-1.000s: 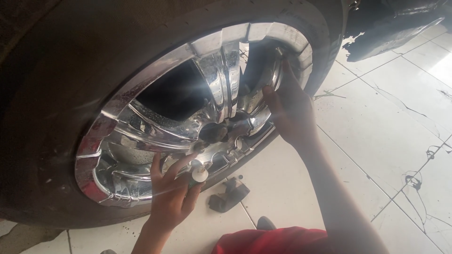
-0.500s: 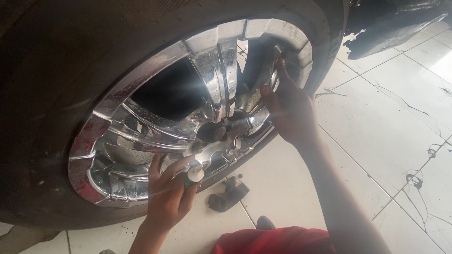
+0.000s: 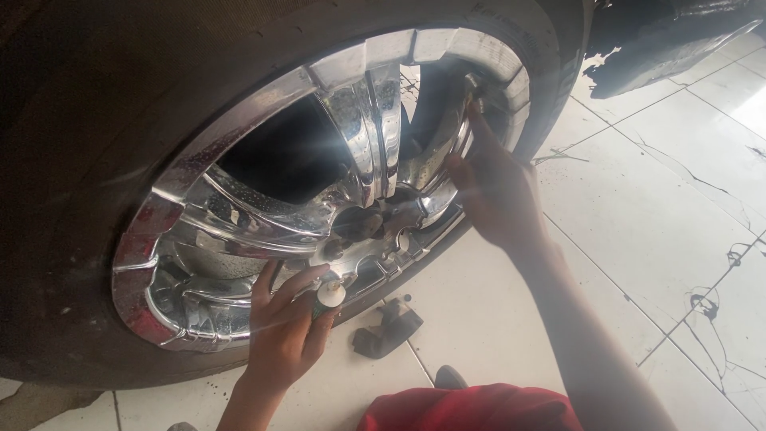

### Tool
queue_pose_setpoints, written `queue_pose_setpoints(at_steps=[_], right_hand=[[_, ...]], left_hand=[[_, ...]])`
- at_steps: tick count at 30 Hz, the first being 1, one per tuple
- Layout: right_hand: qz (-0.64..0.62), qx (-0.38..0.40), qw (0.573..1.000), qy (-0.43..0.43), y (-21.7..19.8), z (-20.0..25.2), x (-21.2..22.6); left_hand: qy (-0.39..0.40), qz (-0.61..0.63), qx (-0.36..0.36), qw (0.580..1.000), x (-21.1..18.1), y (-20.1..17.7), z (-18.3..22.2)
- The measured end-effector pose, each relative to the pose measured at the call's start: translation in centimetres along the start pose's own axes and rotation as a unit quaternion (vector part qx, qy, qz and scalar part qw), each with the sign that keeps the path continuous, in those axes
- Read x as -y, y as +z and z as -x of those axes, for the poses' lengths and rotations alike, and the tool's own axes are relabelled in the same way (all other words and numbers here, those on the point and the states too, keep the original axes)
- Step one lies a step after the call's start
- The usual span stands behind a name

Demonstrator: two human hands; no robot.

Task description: Polishing a chrome car wheel using rubbing compound and a cloth.

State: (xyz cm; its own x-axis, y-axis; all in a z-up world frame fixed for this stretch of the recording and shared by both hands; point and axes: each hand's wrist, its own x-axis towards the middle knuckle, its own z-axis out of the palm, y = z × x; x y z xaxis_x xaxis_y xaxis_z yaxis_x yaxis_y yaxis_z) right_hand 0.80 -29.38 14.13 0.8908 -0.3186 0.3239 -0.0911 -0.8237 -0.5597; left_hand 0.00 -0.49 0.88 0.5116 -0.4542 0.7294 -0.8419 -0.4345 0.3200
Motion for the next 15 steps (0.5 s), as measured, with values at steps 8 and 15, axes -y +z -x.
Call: queue_pose_setpoints(at_steps=[8,15], right_hand=[[0.006,-0.002,0.988,-0.155,0.6,-1.8,-4.8],[0.065,0.047,0.985,-0.155,1.7,0.3,-6.7]], left_hand=[[-0.007,0.004,-0.008,1.000,0.3,-0.2,0.3],[0.011,-0.006,-0.013,1.000,0.3,0.1,0.2]])
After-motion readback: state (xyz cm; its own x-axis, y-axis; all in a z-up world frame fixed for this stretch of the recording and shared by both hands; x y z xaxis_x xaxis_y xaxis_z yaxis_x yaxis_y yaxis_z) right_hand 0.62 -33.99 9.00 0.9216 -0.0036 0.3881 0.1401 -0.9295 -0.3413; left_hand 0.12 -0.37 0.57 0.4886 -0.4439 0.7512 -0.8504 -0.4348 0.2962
